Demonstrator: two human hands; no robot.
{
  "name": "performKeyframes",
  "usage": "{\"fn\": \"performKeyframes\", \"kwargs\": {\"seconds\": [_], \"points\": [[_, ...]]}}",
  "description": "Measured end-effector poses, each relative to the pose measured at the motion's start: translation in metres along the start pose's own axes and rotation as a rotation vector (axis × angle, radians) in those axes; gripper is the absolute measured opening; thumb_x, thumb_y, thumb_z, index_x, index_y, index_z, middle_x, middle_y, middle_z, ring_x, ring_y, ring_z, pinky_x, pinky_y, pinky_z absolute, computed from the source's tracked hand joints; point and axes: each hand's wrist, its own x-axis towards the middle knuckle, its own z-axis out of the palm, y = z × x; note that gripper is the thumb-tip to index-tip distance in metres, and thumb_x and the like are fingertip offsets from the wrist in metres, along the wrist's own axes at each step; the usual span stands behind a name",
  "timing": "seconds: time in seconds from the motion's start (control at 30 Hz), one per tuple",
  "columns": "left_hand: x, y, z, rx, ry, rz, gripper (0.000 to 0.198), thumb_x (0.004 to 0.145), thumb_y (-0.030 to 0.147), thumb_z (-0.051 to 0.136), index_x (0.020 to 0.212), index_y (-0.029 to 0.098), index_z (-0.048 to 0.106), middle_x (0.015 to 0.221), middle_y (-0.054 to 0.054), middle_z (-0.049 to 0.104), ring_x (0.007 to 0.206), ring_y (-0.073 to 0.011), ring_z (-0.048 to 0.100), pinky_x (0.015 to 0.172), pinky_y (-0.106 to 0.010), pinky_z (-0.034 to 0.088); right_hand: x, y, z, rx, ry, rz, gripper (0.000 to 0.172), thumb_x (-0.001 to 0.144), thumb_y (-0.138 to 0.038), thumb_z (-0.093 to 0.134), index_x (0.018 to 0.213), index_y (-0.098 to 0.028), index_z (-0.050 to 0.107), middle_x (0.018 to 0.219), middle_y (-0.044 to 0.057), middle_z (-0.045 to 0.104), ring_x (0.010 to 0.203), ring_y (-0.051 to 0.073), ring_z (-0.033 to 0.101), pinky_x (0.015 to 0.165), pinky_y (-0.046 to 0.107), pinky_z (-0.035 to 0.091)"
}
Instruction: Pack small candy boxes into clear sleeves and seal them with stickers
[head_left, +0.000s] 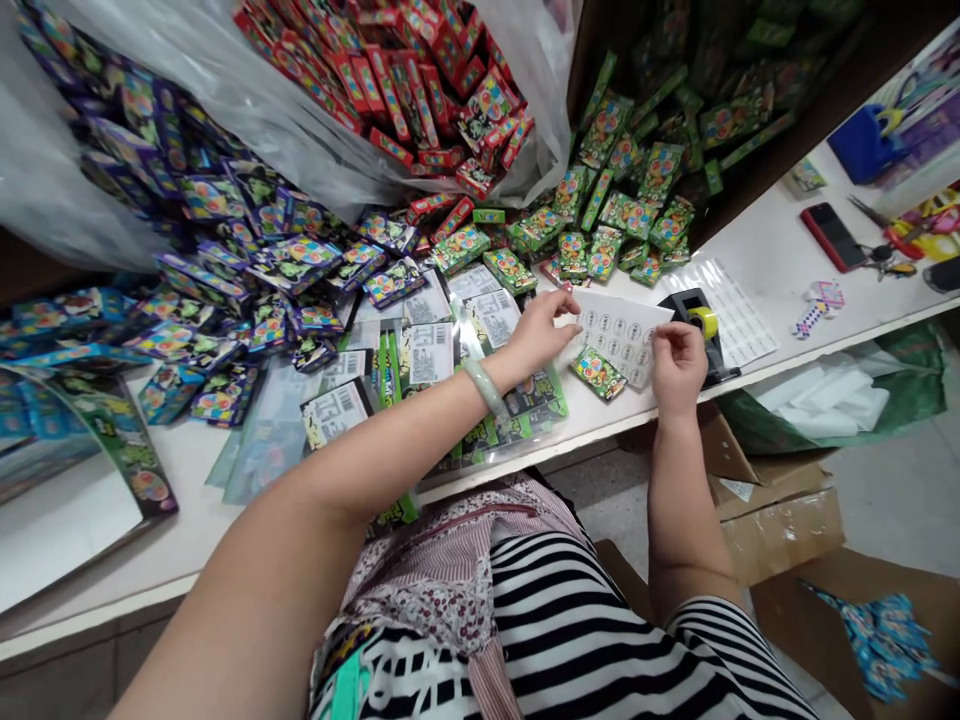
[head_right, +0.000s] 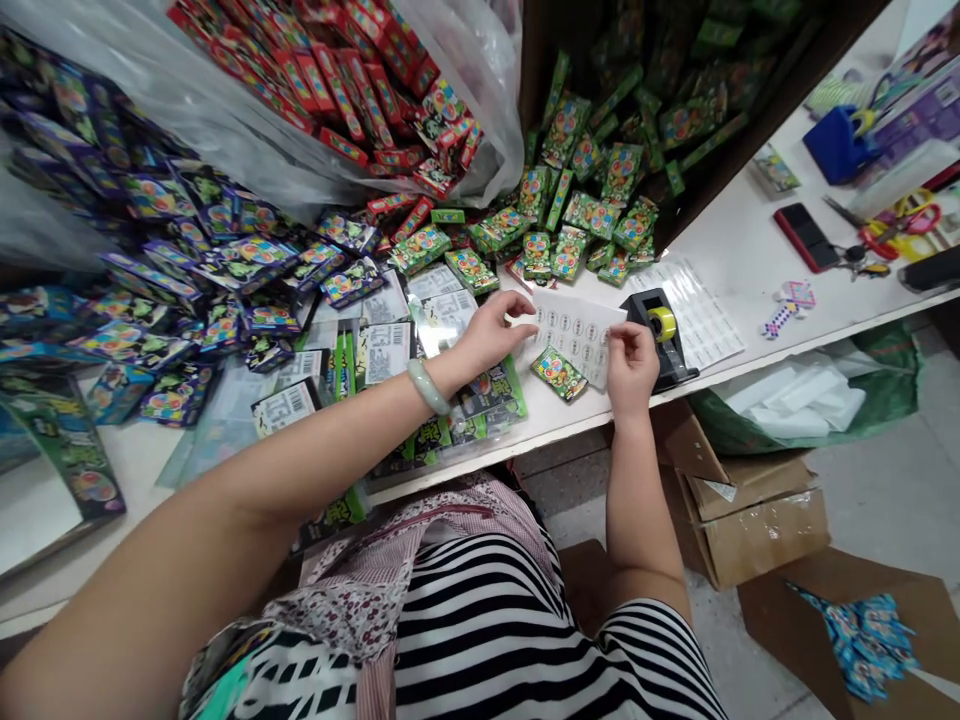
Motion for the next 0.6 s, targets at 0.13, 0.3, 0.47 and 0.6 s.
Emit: {"fn": "performKeyframes", "kwargs": {"seconds": [0.13,0.3,0.47,0.6], "points": [[0.007,0.008,-0.004,-0.046,0.117,0.035,0.017,0.077,0.011,0.072,0.090,0.018,0.064,0.120,-0.010,0.062,0.124,-0.0260,0.054,0.096,-0.038,0.049,0.015,-0.012,-0.001,0.066,0.043,-0.053,0.013,0.083,-0.031,0.065,0.091,-0.021,0.068,0.088,0.001,0.066,0.079,0.014,0.063,0.077,0.030,0.050],[0.012,0.018,-0.022,-0.165,0.112,0.104,0.022,0.077,0.014,0.074,0.097,0.020,0.065,0.141,-0.011,0.055,0.141,-0.0278,0.044,0.099,-0.039,0.047,0.027,-0.030,0.006,0.242,0.013,0.016,0.015,0.080,-0.032,0.072,0.091,-0.023,0.070,0.081,-0.002,0.064,0.074,0.012,0.061,0.073,0.028,0.049],[0.007,0.019,-0.033,-0.311,0.090,0.060,0.016,0.077,0.012,0.068,0.092,0.018,0.066,0.094,-0.004,0.066,0.090,-0.0170,0.062,0.082,-0.031,0.049,0.018,-0.042,0.016,0.370,0.011,0.118,0.021,0.075,-0.033,0.077,0.091,-0.023,0.069,0.076,-0.004,0.061,0.061,0.008,0.052,0.058,0.022,0.042],[-0.006,0.018,-0.043,-0.373,0.137,0.011,0.014,0.075,0.009,0.066,0.086,0.017,0.066,0.080,0.001,0.063,0.078,-0.0126,0.059,0.078,-0.028,0.048,0.003,-0.046,0.021,0.301,-0.027,0.132,0.019,0.078,-0.035,0.073,0.092,-0.022,0.071,0.078,-0.002,0.064,0.065,0.010,0.055,0.061,0.024,0.046]]}}
